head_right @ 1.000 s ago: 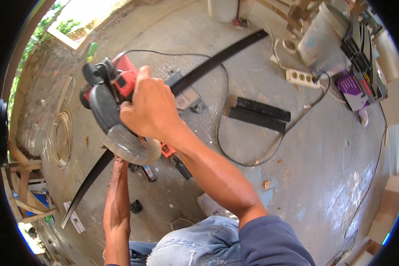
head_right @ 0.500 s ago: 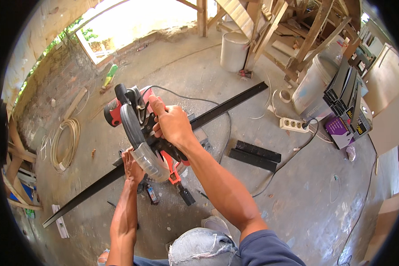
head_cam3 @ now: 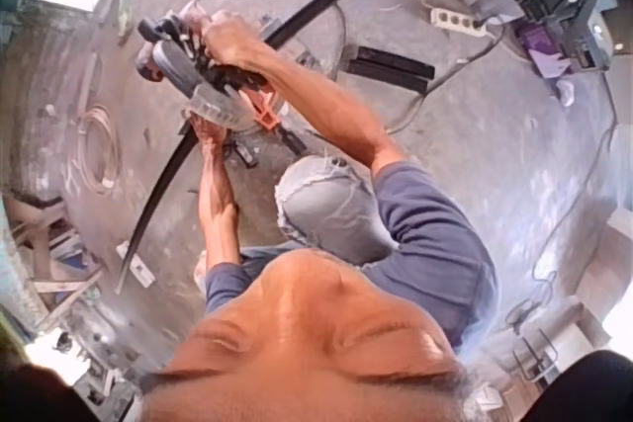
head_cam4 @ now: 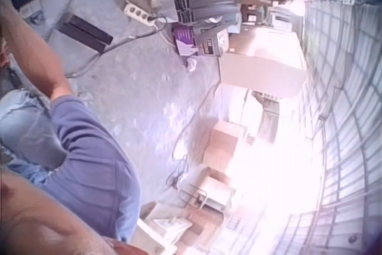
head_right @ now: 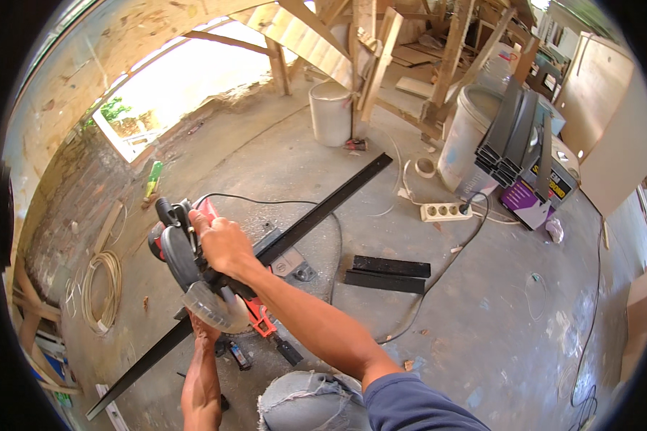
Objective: The person measures a long black metal profile with a tape measure, marks it using a pencil, and cuts it using a miter saw.
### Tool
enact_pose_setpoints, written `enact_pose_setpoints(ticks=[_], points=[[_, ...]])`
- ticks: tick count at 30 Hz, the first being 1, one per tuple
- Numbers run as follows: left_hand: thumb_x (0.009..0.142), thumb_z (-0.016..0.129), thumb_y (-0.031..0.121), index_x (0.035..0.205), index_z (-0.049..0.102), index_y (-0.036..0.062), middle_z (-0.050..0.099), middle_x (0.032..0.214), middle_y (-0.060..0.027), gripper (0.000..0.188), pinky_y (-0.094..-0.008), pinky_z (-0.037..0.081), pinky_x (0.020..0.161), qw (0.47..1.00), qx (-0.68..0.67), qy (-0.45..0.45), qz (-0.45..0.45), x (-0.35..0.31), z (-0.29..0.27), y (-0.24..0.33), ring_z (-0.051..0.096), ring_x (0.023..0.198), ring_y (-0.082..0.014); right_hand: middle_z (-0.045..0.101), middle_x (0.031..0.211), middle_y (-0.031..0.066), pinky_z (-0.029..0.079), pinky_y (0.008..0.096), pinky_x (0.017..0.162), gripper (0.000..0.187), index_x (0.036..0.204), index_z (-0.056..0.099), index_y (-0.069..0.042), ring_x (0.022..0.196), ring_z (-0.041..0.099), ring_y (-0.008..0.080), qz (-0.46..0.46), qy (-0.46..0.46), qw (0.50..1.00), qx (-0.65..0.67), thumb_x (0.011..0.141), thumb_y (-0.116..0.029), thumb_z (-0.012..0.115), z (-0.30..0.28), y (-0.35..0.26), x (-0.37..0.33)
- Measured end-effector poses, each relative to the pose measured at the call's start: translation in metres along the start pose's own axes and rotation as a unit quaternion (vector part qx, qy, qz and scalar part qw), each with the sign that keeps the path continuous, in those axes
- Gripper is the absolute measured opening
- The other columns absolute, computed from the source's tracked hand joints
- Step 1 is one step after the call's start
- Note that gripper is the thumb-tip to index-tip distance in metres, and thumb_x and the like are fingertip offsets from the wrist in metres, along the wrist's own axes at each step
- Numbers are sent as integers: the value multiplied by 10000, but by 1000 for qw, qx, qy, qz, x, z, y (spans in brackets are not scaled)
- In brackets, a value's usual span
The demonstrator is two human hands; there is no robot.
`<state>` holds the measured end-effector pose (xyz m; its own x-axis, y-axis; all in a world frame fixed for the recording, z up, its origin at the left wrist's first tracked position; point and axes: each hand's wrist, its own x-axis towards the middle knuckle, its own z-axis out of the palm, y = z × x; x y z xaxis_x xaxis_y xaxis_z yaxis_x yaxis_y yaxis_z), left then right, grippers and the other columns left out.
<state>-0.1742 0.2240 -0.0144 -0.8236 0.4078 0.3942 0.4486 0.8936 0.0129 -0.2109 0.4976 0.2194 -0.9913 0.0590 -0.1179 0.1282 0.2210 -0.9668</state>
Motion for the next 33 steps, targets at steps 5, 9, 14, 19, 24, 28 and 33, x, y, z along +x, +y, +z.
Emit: enact_pose_setpoints(ticks=[5,9,14,19,24,28,33], points=[[846,695,325,1273,607,45,615,1292,-169,517,-489,366,1109,997,34,-68,-21,9,-12,18,525,1257,-395,653,1124,364,457,528,1004,825,1086,676,102,1134,616,489,13,-32,999,-9,1037,-623,286,-16,-9,-9],[818,723,373,1101,665,85,677,1103,-104,408,-538,407,1015,994,-17,-64,-85,-2,13,20,610,1097,-342,692,949,306,483,533,881,787,914,694,37,964,670,470,-18,38,997,-67,1033,-628,291,-8,-2,-11],[839,731,401,1336,560,74,628,1267,-114,620,-468,444,1019,967,-167,-109,-156,-13,18,-7,594,1175,-326,663,1087,360,474,537,980,806,1041,691,89,1114,622,498,3,-24,999,-44,1037,-619,307,-17,-24,-23],[883,662,473,1359,545,116,620,1310,-62,606,-481,310,1143,978,-37,-164,-125,-20,32,-20,522,1297,-271,662,1096,359,474,535,983,807,1069,680,101,1117,622,498,10,-14,1000,-21,1036,-615,310,-20,-24,-23],[955,527,508,1349,565,206,611,1348,-2,498,-648,102,1182,982,112,-150,-29,-40,61,-40,487,1343,-235,661,1092,362,469,535,984,807,1049,682,99,1111,624,495,10,-27,999,-25,1033,-618,311,-19,-17,-22],[786,698,411,1109,679,169,628,1214,-83,404,-598,246,1092,970,-175,-115,-126,-21,26,-22,513,1211,-302,649,868,263,480,488,812,773,871,645,50,868,641,407,2,-13,1000,-27,1030,-635,323,-9,-4,-17],[813,768,320,1297,559,75,629,1217,-91,581,-408,441,1043,998,-22,-50,-27,-9,14,-10,594,1164,-264,610,607,112,498,404,600,764,686,562,1,567,633,233,-9,18,1000,-4,1030,-646,346,-8,3,-15]])
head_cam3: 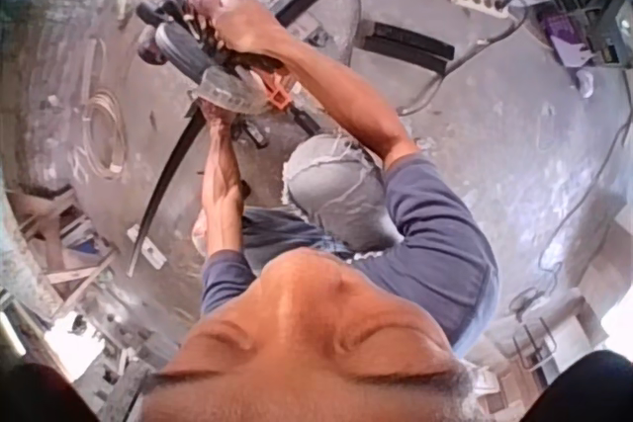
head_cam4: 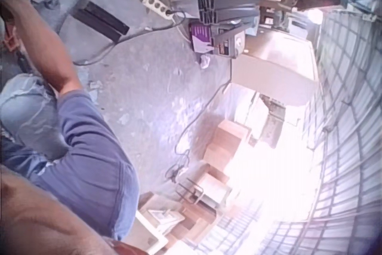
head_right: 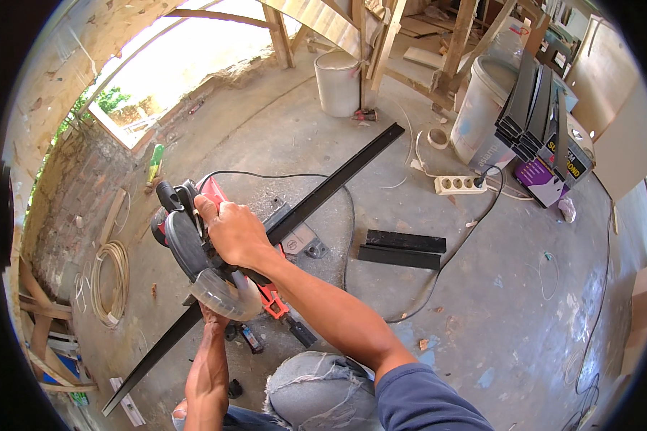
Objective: The person measures a long black metal profile with a tape measure, marks it using a pencil, and cuts it using a miter saw.
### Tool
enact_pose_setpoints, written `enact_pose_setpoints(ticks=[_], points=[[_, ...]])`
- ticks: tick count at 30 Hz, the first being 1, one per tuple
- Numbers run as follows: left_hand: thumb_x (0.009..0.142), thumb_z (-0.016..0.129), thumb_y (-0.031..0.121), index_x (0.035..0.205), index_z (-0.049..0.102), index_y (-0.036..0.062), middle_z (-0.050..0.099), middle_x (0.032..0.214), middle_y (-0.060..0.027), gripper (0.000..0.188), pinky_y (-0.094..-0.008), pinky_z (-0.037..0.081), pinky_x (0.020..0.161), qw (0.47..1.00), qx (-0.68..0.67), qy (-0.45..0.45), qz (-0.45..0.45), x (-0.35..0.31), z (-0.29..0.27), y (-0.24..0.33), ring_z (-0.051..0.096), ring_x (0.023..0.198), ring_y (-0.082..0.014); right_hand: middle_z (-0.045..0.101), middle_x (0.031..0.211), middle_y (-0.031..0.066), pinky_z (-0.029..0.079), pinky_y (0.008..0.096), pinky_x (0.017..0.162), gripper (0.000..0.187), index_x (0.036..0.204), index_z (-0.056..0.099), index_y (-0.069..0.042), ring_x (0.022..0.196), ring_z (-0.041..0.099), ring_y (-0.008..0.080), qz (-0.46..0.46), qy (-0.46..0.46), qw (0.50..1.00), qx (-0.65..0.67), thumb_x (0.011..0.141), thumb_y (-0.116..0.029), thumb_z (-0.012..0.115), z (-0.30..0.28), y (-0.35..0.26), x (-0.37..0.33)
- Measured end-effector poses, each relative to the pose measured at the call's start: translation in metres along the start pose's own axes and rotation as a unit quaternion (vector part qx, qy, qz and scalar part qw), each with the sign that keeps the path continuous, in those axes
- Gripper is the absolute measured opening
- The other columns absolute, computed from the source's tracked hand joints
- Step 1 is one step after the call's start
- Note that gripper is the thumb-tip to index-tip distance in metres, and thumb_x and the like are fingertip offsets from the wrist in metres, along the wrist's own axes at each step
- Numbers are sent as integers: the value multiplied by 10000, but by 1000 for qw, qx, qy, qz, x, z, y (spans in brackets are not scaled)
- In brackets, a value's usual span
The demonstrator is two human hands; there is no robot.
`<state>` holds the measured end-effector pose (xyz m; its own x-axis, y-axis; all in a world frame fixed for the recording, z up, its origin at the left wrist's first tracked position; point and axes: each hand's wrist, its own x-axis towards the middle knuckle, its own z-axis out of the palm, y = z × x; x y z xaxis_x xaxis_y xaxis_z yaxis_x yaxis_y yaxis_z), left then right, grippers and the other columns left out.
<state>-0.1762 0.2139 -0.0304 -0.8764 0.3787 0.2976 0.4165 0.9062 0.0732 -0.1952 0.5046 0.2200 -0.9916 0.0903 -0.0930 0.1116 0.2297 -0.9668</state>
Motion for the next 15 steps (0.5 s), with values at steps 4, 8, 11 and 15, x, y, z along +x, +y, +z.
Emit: enact_pose_setpoints(ticks=[4,8,11,15], points=[[773,757,306,1168,636,68,647,1152,-126,477,-464,453,975,999,32,26,22,6,-7,10,600,1112,-338,614,611,112,503,401,604,765,707,574,11,569,633,233,-14,3,1000,2,1029,-646,349,-3,2,-3],[743,717,297,1110,661,69,547,1208,-206,436,-534,274,1094,1000,-12,-5,-5,-4,4,-6,409,1249,-401,676,999,347,473,536,929,843,970,682,90,1043,637,496,11,-50,999,7,1018,-657,295,-5,-6,-10],[743,720,289,1092,657,60,516,1216,-220,422,-524,294,1076,998,-54,-2,-25,-2,13,-4,402,1232,-400,676,1000,347,473,538,930,839,975,685,90,1045,638,496,12,-42,999,3,1017,-656,302,-8,-2,-12],[762,791,289,1125,670,97,664,1120,-104,429,-445,474,958,999,29,36,11,1,0,-4,618,1085,-317,678,1017,348,473,535,939,836,998,687,93,1056,639,494,7,-39,999,-3,1016,-653,310,-7,3,-14]])
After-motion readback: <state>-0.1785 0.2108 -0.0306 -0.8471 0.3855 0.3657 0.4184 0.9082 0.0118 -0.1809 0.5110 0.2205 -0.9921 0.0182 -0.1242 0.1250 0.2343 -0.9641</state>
